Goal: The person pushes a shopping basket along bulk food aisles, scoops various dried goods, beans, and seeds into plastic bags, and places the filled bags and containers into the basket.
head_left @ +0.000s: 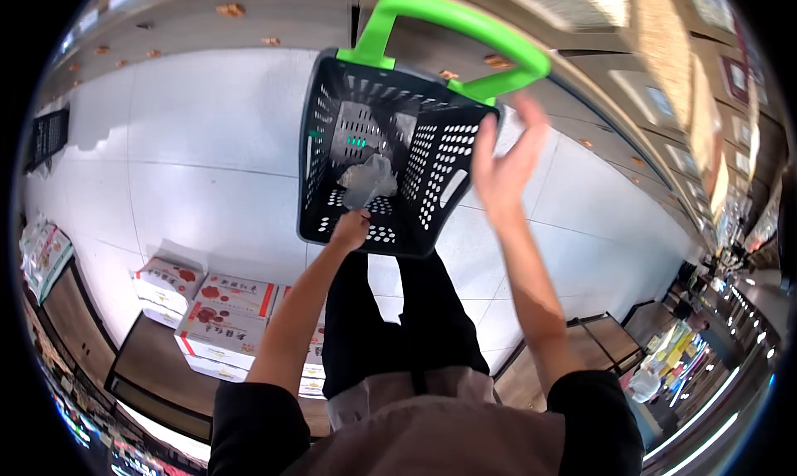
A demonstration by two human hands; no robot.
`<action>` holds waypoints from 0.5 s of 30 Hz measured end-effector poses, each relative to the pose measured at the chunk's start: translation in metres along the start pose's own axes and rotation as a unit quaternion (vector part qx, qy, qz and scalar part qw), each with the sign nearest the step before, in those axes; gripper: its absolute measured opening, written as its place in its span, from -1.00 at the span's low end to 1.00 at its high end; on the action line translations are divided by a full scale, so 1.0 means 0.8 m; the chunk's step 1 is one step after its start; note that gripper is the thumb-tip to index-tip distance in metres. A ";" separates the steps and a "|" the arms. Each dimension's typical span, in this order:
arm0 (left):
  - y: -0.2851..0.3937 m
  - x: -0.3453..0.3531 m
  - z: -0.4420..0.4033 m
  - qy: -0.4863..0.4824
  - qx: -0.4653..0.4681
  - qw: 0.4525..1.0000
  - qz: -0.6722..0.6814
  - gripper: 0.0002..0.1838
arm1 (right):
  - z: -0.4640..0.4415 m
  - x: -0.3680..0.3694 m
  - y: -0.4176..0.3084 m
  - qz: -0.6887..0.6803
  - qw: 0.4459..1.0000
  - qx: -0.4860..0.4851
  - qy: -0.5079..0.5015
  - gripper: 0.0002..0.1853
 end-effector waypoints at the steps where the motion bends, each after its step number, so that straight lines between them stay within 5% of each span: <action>1: 0.017 -0.006 0.021 -0.006 -0.001 0.998 0.064 -0.78 | -0.051 -0.027 -0.042 0.035 0.997 -0.066 0.010 -0.51; 4: 0.057 0.006 0.078 -0.084 -0.008 0.946 0.312 -0.79 | -0.135 -0.011 -0.104 0.135 0.972 -0.187 -0.048 -0.51; 5: 0.074 0.007 0.093 -0.111 -0.007 0.911 0.397 -0.78 | -0.148 0.021 -0.092 0.164 0.964 -0.121 -0.170 -0.47; 9: 0.158 -0.060 0.158 -0.083 -0.003 0.881 0.466 -0.72 | -0.146 0.090 -0.027 0.251 0.929 -0.025 -0.271 -0.43; 15: 0.254 -0.108 0.193 -0.084 0.056 0.865 0.491 -0.77 | -0.121 0.061 -0.011 0.273 0.923 0.028 -0.269 -0.40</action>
Point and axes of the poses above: each hand's wrist, its own z-axis away from the middle knuckle, its own x-axis out of the palm, y = z × x, the point moved 8 cm from there along -z, towards the middle knuckle, and after that the axes turned 9 degrees about -z, right-handed, at the moved point
